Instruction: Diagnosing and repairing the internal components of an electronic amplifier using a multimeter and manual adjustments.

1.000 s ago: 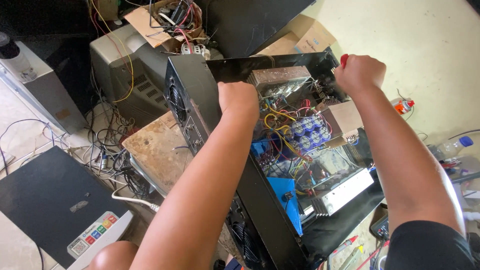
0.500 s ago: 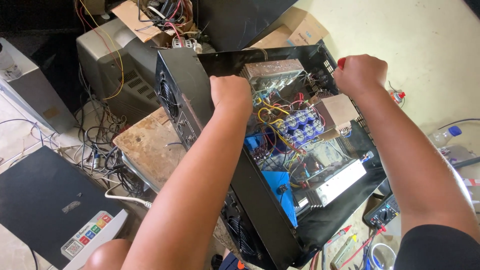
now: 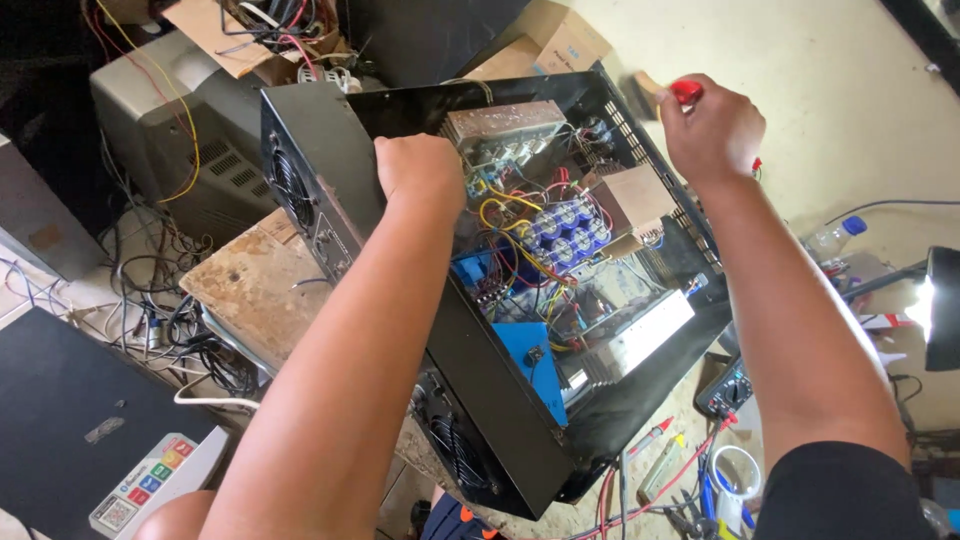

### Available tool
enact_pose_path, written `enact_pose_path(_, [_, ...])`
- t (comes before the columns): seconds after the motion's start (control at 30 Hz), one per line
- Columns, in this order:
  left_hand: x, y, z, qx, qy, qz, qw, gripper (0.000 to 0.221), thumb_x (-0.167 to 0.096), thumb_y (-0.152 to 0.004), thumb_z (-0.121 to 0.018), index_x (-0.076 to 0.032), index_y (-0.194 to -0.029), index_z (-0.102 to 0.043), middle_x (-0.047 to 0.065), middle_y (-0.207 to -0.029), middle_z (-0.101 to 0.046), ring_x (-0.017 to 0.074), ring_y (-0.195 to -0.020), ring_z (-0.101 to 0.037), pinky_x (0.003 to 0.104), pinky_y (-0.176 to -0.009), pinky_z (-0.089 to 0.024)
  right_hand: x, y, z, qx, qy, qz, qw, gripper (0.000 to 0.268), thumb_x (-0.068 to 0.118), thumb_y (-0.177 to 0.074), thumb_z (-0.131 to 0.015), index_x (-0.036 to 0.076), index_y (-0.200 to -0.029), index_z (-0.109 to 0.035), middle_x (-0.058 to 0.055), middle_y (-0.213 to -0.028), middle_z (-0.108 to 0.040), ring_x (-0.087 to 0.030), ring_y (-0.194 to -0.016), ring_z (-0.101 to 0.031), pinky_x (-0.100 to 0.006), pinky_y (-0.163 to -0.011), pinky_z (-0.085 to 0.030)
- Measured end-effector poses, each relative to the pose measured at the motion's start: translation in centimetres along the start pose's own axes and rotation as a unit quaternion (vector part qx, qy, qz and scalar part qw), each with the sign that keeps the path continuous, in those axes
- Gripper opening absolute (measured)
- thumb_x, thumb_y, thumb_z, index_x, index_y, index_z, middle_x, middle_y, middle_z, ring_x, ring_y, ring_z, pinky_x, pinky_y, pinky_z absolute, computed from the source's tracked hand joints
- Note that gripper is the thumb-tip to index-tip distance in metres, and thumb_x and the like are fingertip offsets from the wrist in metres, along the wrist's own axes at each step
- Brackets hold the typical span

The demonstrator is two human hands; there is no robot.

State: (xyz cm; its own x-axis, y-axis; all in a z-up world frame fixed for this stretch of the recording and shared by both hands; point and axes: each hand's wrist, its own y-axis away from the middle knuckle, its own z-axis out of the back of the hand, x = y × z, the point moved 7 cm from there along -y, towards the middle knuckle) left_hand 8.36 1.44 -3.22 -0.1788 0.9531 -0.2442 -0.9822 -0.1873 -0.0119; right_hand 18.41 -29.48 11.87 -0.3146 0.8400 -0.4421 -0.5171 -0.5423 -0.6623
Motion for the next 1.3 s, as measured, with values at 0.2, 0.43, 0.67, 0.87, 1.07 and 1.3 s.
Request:
enact_pose_path(0.2, [0.0,0.6,0.9,0.004,0.004,-0.001,1.0,0.031,-0.01,-0.098,-0.051,-0.013,-0.105,-0.081,0.001,-0.102,-0.08,0.0307,-0.102,-0.074,0.051,-0.087,-0.038,-0.8,6.9,6.4,0.174,0.07,-0.048,0.981,0.031,0.042,-0.103,-0.06,0.018,-0.085,-0.071,-0.011,-0.066,-0.07,-0.037,-0.072,-0.075,-0.047,-0.064,-0.055])
enact_pose_path(0.43, [-0.1,1.5,1.4,0.028,0.008,-0.003,1.0,0.033,-0.01,-0.097,-0.049,-0.01,-0.11,-0.079,0.005,-0.108,-0.079,0.0345,-0.107,-0.073,0.051,-0.085,-0.037,-2.9,12.4,6.7,0.293,0.071,-0.121,0.946,0.038,0.042,-0.104,-0.058,0.012,-0.089,-0.076,-0.013,-0.07,-0.072,-0.039,-0.076,-0.075,-0.047,-0.066,-0.053])
enact_pose_path(0.67, [0.2,1.8,1.9,0.044,0.008,0.001,0.999,0.032,-0.011,-0.097,-0.051,-0.009,-0.112,-0.078,0.007,-0.109,-0.079,0.0352,-0.107,-0.072,0.049,-0.086,-0.036,-6.1,16.7,5.4,0.286,0.011,-0.288,0.914,0.059,0.055,-0.1,-0.065,0.001,-0.078,-0.076,-0.022,-0.073,-0.072,-0.044,-0.082,-0.073,-0.05,-0.066,-0.054])
enact_pose_path(0.87, [0.1,2.3,2.3,0.056,0.006,0.006,0.998,0.032,-0.011,-0.097,-0.05,-0.01,-0.113,-0.078,0.006,-0.113,-0.079,0.035,-0.11,-0.072,0.048,-0.087,-0.037,-6.1,17.3,4.3,0.305,-0.006,-0.317,0.898,0.056,0.052,-0.099,-0.066,0.0,-0.08,-0.077,-0.021,-0.072,-0.072,-0.041,-0.076,-0.074,-0.045,-0.064,-0.055])
enact_pose_path(1.07, [0.0,2.3,2.4,0.055,-0.004,0.007,0.998,0.032,-0.011,-0.097,-0.052,-0.009,-0.113,-0.079,0.008,-0.113,-0.079,0.0357,-0.109,-0.072,0.048,-0.084,-0.038,-6.3,16.3,4.3,0.327,-0.012,-0.34,0.881,0.047,0.05,-0.095,-0.069,0.005,-0.085,-0.078,-0.016,-0.074,-0.071,-0.036,-0.069,-0.074,-0.042,-0.057,-0.053])
enact_pose_path(1.3, [0.2,2.0,2.0,0.057,-0.01,0.006,0.998,0.031,-0.013,-0.097,-0.053,-0.01,-0.115,-0.079,0.008,-0.114,-0.079,0.0351,-0.112,-0.072,0.049,-0.085,-0.039,-7.1,17.4,4.3,0.327,-0.026,-0.344,0.88,0.055,0.053,-0.095,-0.069,-0.001,-0.089,-0.077,-0.022,-0.08,-0.072,-0.042,-0.079,-0.074,-0.047,-0.062,-0.054])
